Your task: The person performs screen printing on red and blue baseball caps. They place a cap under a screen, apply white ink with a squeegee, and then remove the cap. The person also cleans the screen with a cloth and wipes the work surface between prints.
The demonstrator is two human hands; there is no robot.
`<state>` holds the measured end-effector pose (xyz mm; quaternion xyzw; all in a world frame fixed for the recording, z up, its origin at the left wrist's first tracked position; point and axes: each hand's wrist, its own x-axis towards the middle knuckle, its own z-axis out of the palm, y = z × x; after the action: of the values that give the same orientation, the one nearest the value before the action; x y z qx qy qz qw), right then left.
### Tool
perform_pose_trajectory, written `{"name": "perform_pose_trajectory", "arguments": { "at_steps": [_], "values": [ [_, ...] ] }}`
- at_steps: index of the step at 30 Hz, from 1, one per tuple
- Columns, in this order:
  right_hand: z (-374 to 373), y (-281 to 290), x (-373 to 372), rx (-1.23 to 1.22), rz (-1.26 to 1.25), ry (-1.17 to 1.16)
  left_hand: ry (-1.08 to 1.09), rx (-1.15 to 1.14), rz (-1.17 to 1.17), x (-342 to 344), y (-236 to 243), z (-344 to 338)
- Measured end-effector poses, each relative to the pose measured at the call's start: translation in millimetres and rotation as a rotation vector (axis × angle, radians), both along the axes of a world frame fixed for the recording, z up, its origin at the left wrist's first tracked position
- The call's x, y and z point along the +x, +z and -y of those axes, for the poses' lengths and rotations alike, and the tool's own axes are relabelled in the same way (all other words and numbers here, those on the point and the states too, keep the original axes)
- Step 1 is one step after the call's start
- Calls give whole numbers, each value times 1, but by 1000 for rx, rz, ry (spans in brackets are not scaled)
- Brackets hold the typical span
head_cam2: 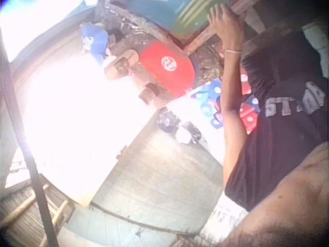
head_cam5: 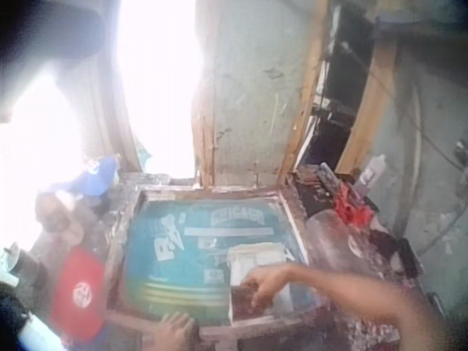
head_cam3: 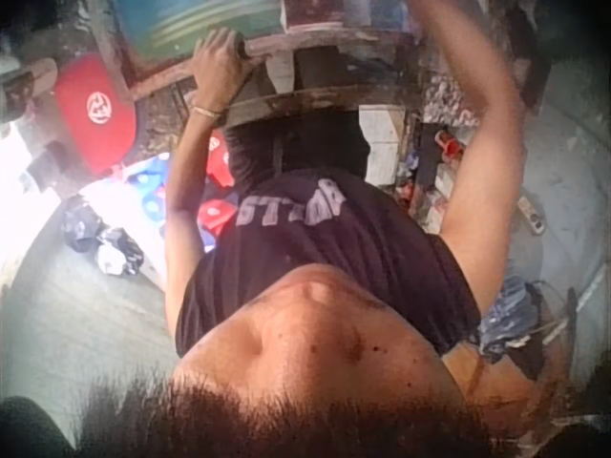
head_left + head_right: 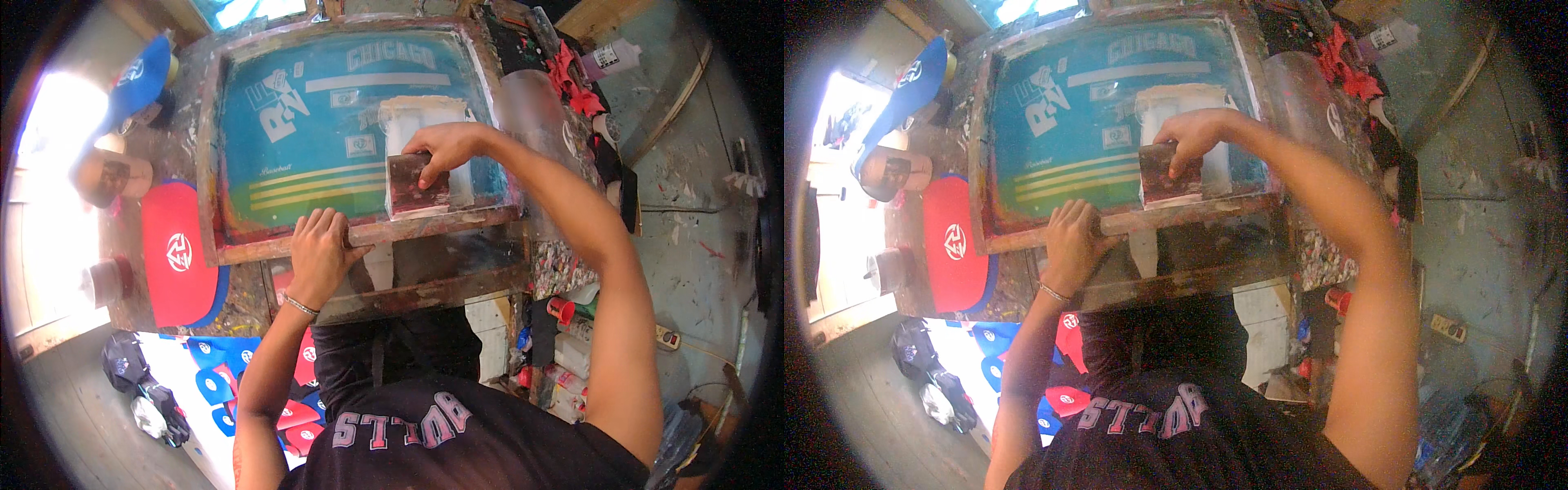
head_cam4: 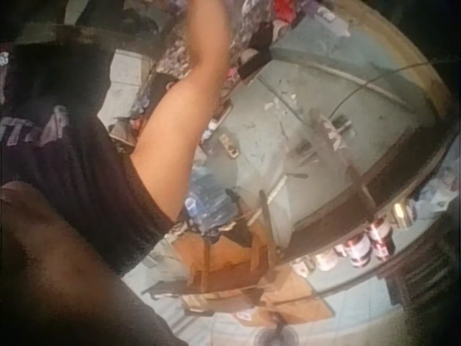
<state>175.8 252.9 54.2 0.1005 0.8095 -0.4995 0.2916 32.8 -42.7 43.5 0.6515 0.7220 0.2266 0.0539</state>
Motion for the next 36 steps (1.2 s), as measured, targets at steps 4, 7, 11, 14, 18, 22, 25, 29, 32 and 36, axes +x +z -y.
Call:
{"name": "perform_pose_trajectory", "arguments": {
  "at_steps": [4,7,11,14,18,22,25,29,32,36],
  "values": [
    [-22,4,-4,-334,142,-43,3,-46,7,1,-1,-2],
    [-24,12,4,-489,195,-173,10,27,-3,2,-10,-3],
    [0,19,21,-565,-24,-535,18,-43,45,-8,-3,15],
    [40,30,15,-484,-162,-667,66,342,81,-15,9,54],
    [104,72,-33,-674,-176,-709,375,456,123,-54,36,128],
    [165,99,-144,-833,-203,-525,836,617,-96,-165,67,223],
    [202,98,-243,-927,-317,-346,1124,661,68,-266,98,273],
    [298,138,-371,-1290,-117,-128,1096,283,-372,-409,88,341],
    [342,157,-428,-1221,-364,-178,1048,-109,-358,-458,86,344],
    [361,149,-506,-1184,-366,-244,1088,-162,-282,-464,89,326]
  ]
}}
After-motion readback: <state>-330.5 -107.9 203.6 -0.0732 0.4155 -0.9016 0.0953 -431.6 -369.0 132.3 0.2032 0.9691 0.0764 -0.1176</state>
